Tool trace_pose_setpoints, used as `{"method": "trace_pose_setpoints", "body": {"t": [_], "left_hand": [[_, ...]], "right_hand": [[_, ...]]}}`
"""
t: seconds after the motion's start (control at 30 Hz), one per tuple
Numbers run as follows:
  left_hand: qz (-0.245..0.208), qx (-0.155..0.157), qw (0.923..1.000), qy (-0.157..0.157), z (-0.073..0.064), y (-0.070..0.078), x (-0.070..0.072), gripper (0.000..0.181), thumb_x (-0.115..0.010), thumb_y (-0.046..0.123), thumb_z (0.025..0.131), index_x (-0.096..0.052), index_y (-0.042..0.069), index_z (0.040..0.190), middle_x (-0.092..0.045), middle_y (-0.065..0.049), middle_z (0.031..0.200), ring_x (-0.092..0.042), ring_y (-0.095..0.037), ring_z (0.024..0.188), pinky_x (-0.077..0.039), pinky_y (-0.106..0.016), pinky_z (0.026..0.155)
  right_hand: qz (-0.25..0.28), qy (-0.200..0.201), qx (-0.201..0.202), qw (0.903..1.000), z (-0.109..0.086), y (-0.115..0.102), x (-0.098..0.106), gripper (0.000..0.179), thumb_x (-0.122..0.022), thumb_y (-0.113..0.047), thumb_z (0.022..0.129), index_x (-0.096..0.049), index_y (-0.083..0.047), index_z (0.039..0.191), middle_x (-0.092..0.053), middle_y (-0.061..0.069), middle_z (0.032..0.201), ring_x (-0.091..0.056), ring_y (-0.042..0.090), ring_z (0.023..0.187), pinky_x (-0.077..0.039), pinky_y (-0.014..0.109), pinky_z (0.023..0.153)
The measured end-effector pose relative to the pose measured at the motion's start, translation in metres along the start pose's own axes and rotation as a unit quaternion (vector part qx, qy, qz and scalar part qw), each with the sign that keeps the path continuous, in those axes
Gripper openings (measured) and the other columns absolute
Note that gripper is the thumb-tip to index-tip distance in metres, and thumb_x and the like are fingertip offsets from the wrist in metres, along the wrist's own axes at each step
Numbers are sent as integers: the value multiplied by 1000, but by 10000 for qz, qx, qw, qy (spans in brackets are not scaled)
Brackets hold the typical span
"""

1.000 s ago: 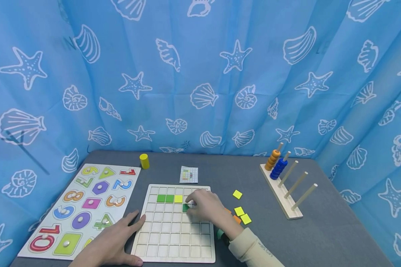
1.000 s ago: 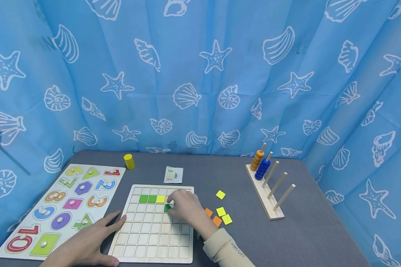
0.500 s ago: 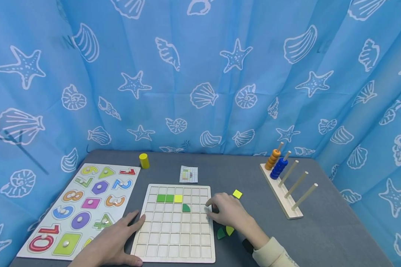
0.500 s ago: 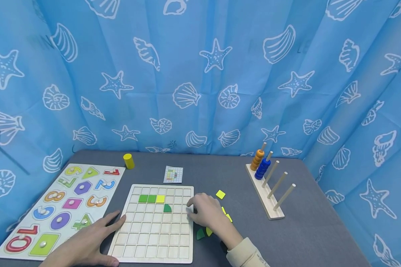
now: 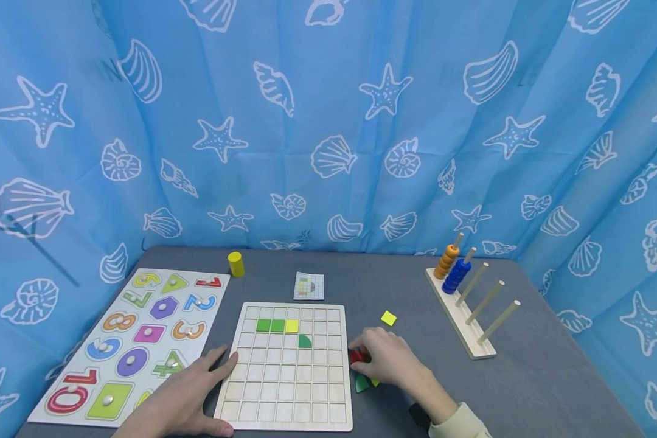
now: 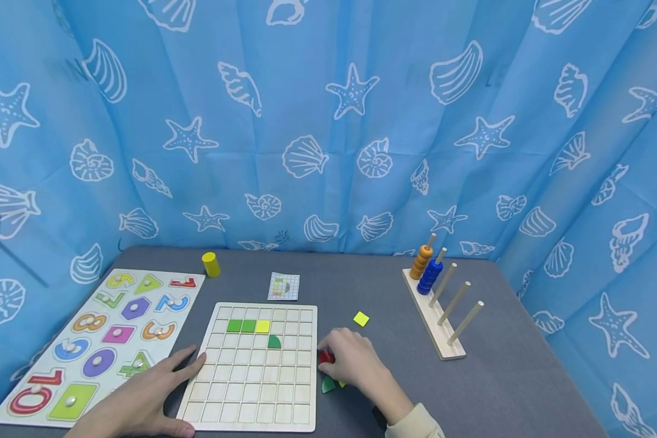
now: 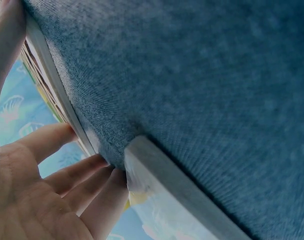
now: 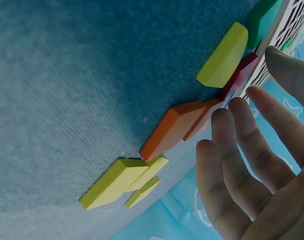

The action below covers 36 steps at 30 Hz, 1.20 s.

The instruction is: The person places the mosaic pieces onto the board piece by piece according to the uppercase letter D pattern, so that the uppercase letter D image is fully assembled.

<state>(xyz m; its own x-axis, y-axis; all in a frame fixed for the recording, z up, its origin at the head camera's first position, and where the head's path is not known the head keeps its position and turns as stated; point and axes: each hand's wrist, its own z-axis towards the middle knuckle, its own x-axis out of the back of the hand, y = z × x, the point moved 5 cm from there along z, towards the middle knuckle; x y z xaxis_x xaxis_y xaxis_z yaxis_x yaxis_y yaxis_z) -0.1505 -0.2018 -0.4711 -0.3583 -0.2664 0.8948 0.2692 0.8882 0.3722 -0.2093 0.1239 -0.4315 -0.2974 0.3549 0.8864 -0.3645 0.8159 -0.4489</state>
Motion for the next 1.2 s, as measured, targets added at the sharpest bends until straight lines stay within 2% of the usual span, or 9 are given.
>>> {"method": "trace_pose_setpoints", "body": {"t": [0.23, 0.53, 0.83, 1.2], "left_hand": [[-34, 2, 10000, -23, -1, 1, 1, 124, -79, 81, 58, -45, 11, 154, -39, -28, 158, -48, -53, 137, -48, -71, 99], [-68, -14, 9999, -84, -1, 2, 1, 123, -80, 80, 60, -44, 10, 155, -38, -29, 158, -48, -54, 137, -48, -71, 99], [-151, -89, 9998, -85, -1, 1, 0, 122, -80, 78, 61, -44, 8, 154, -38, -31, 157, -49, -55, 136, -48, -70, 99], [-134, -30, 9997, -183, 1, 1, 0, 120, -82, 74, 63, -43, 8, 155, -36, -31, 159, -48, -55, 137, -48, -70, 100]], "right_hand": [[-235, 18, 4, 9997, 0, 3, -3, 15, -85, -8, 80, -81, -10, 95, -54, -1, 75, -42, 10, 67, -30, 23, 50], [-275, -13, 22, 9996, 0, 5, -4, 17, -85, -10, 80, -82, -10, 96, -54, -3, 77, -43, 10, 69, -32, 24, 52], [-404, -120, 322, 9986, -1, 4, -4, 14, -84, -12, 82, -80, -11, 95, -59, -4, 79, -43, 8, 69, -34, 23, 53], [-380, 280, 552, 9974, 3, -8, 2, 12, -82, -15, 83, -80, -10, 94, -59, -4, 77, -44, 6, 67, -33, 20, 51]]}}
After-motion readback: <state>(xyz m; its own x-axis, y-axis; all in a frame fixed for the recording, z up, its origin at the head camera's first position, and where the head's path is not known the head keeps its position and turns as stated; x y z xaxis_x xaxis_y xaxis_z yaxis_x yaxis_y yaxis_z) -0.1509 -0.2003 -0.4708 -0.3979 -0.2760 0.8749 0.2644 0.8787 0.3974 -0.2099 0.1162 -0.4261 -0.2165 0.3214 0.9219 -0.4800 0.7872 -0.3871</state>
